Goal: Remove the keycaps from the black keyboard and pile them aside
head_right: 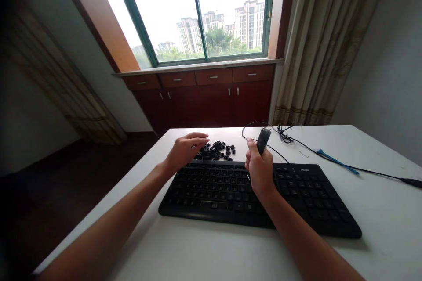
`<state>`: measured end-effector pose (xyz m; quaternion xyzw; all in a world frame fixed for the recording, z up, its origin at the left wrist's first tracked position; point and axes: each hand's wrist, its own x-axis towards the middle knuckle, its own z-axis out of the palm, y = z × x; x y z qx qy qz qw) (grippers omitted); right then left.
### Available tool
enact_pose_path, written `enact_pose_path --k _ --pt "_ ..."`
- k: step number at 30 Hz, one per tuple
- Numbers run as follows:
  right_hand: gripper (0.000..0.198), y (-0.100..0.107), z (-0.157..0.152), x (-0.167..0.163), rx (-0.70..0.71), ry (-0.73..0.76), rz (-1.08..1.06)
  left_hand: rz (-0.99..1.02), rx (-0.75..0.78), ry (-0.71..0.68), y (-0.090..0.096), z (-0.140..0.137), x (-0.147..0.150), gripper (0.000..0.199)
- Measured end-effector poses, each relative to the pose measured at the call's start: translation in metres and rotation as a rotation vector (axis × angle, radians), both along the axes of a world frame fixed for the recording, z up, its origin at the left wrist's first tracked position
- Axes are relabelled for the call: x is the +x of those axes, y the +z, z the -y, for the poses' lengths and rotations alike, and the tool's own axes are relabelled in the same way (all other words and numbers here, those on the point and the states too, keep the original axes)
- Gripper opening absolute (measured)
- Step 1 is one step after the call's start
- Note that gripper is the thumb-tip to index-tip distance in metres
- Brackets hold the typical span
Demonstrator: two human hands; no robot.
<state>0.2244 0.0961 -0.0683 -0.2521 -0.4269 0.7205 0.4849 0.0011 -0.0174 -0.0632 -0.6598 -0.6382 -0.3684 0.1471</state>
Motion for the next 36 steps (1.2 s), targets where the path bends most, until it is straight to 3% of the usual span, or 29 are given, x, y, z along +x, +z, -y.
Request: enact_pose_path --k 7,13,16,18,21,26,36 --pt "0.043 0.003 -0.001 0.0 -0.001 0.039 -0.007 -0.028 -0.108 0.061 -0.015 -0.002 0.0 0.022" --pt "0.05 0.015 -0.01 0.003 0.02 0.276 0.081 -0.051 -0.12 0.022 -0.002 0.004 0.029 0.026" --pt "0.048 0.023 -0.011 0.007 0.067 0.384 0.127 -0.09 -0.17 -0.125 0.006 0.008 0.056 0.024" --pt "0.046 0.025 -0.009 0.011 0.045 0.381 0.097 -0.137 -0.254 -0.341 0.008 0.011 0.073 0.024" --pt "0.047 0.024 0.001 0.018 -0.064 0.315 0.029 -0.128 -0.3 -0.492 0.007 0.014 0.091 0.024" --pt "0.049 0.017 0.027 0.023 -0.158 0.245 0.018 0.007 -0.309 -0.55 0.003 0.017 0.092 0.024" --pt "0.051 0.011 0.048 0.019 -0.098 0.246 0.046 0.057 -0.302 -0.61 0.002 0.019 0.09 0.019"
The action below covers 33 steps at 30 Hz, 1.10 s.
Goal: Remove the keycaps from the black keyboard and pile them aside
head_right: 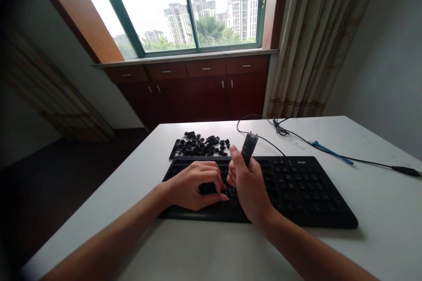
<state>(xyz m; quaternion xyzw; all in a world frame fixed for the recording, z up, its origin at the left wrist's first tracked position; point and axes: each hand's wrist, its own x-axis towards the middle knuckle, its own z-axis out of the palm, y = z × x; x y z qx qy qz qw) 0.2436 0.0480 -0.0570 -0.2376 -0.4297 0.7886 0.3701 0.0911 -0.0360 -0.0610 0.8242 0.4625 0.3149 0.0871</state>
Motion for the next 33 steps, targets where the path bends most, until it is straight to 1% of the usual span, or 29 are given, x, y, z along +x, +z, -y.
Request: enact_pose_path --k 2,4,7,8,10,12,13,14,16,17,18,19,21,24,26,28,30,33 --pt "0.05 -0.004 0.002 -0.001 0.023 -0.003 0.015 0.003 -0.003 -0.002 0.0 -0.001 -0.001 0.021" --pt "0.05 -0.009 0.003 -0.002 0.076 -0.011 0.052 0.006 -0.007 -0.006 0.0 -0.002 -0.002 0.022" --pt "0.049 -0.014 0.005 -0.003 0.168 -0.003 0.071 0.013 -0.028 -0.006 0.002 0.0 0.0 0.018" --pt "0.049 -0.014 0.006 -0.003 0.18 0.009 0.046 0.026 -0.036 0.008 0.003 0.003 0.002 0.015" --pt "0.05 -0.014 0.006 -0.002 0.179 0.075 -0.037 0.108 -0.049 0.108 0.004 0.012 0.012 0.016" --pt "0.052 -0.014 0.006 -0.003 0.165 0.172 -0.109 0.264 -0.074 0.276 0.004 0.023 0.026 0.029" --pt "0.051 -0.014 0.006 -0.003 0.169 0.216 -0.123 0.343 -0.113 0.327 0.003 0.027 0.033 0.036" --pt "0.051 -0.014 0.006 -0.004 0.181 0.255 -0.118 0.414 -0.153 0.357 0.001 0.03 0.041 0.048" --pt "0.048 -0.015 0.007 -0.006 0.221 0.282 -0.057 0.533 -0.232 0.38 -0.003 0.031 0.056 0.081" --pt "0.047 -0.015 0.007 -0.007 0.25 0.272 -0.014 0.6 -0.249 0.406 -0.006 0.03 0.062 0.093" --pt "0.046 -0.014 0.008 -0.008 0.277 0.26 0.026 0.663 -0.241 0.433 -0.008 0.027 0.068 0.101" --pt "0.045 -0.014 0.009 -0.008 0.303 0.252 0.06 0.722 -0.229 0.455 -0.011 0.024 0.074 0.104" --pt "0.042 -0.011 0.011 -0.007 0.364 0.248 0.103 0.815 -0.201 0.468 -0.016 0.019 0.084 0.104" --pt "0.043 -0.006 0.014 -0.004 0.455 0.243 0.155 0.842 -0.19 0.492 -0.021 0.018 0.096 0.102" --pt "0.045 -0.004 0.017 -0.004 0.439 0.176 0.201 0.823 -0.208 0.532 -0.023 0.019 0.102 0.108" --pt "0.049 -0.004 0.021 -0.005 0.369 0.077 0.216 0.816 -0.217 0.56 -0.024 0.02 0.106 0.111" --pt "0.052 -0.006 0.024 -0.006 0.323 -0.024 0.166 0.803 -0.194 0.574 -0.023 0.019 0.109 0.105" --pt "0.056 -0.01 0.026 -0.006 0.333 -0.123 0.057 0.77 -0.187 0.576 -0.02 0.018 0.11 0.094"
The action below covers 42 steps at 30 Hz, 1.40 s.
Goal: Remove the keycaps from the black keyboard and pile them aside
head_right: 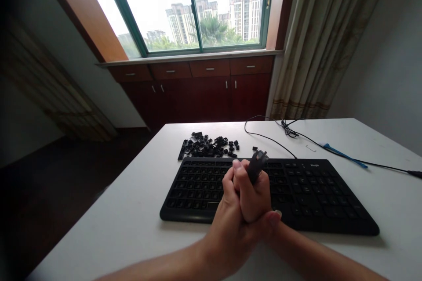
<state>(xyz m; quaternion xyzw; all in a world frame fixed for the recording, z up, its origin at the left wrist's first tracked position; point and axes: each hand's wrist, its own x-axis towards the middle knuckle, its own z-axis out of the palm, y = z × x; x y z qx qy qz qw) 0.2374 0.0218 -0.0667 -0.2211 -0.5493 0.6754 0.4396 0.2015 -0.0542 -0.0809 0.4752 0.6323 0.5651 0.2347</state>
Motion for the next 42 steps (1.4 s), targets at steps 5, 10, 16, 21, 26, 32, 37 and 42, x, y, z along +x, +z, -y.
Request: enact_pose_path --k 5,10,16,21,26,32,37,42 --pt "0.054 -0.003 0.0 0.003 -0.003 -0.015 -0.065 -0.015 -0.019 -0.032 0.003 0.001 -0.001 0.092" --pt "0.053 -0.007 -0.002 0.0 -0.002 -0.013 -0.134 -0.003 -0.012 -0.051 0.005 0.001 -0.002 0.087" --pt "0.052 -0.005 -0.013 0.002 -0.102 0.061 -0.184 -0.027 -0.1 -0.186 0.015 0.004 -0.027 0.108" --pt "0.046 0.009 -0.035 0.012 -0.264 0.04 -0.198 -0.523 -0.12 -0.354 0.02 0.002 -0.065 0.087" --pt "0.046 0.01 -0.051 0.013 -0.28 0.003 -0.136 -0.877 -0.025 -0.418 0.022 0.001 -0.085 0.035" --pt "0.046 0.008 -0.049 0.013 -0.254 0.033 -0.088 -0.967 0.029 -0.531 0.027 0.001 -0.095 0.027" --pt "0.046 0.01 -0.051 0.014 -0.284 0.078 -0.054 -0.869 0.049 -0.168 0.023 -0.002 -0.115 0.023" --pt "0.046 0.013 -0.055 0.016 -0.307 0.097 -0.029 -0.884 -0.028 0.164 0.016 -0.005 -0.143 0.02"
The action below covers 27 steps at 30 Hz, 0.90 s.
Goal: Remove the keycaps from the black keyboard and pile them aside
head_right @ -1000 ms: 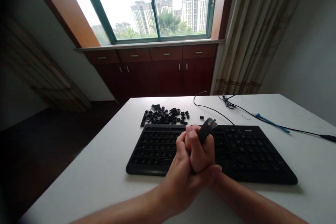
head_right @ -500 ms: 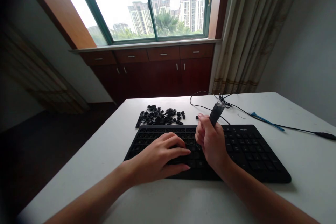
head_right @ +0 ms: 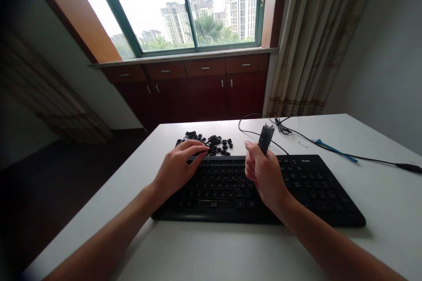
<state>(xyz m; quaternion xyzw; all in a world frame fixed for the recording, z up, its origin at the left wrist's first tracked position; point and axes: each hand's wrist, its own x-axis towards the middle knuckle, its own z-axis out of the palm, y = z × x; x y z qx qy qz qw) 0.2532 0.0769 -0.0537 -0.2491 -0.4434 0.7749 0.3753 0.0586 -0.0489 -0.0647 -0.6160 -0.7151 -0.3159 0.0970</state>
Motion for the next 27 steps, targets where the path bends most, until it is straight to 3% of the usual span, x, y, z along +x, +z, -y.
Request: enact_pose_path --k 6,12,14,18,21,27 --pt "0.047 0.001 -0.001 0.0 0.013 -0.032 0.004 -0.017 -0.045 0.075 -0.004 -0.001 0.0 0.022" --pt "0.048 -0.002 0.004 -0.003 0.118 -0.013 0.075 0.149 -0.037 -0.163 0.002 0.001 0.04 0.022" --pt "0.049 -0.003 0.005 -0.005 0.204 -0.006 0.112 0.214 -0.08 -0.235 0.001 0.003 0.058 0.03" --pt "0.05 -0.004 0.006 -0.011 0.329 -0.051 0.186 0.325 -0.157 -0.302 -0.004 0.007 0.086 0.064" --pt "0.049 -0.003 0.012 -0.014 0.311 -0.117 0.222 0.338 -0.163 -0.304 -0.007 0.008 0.094 0.076" --pt "0.047 -0.003 0.022 -0.013 0.25 -0.109 0.23 0.343 -0.142 -0.284 -0.005 0.007 0.096 0.068"
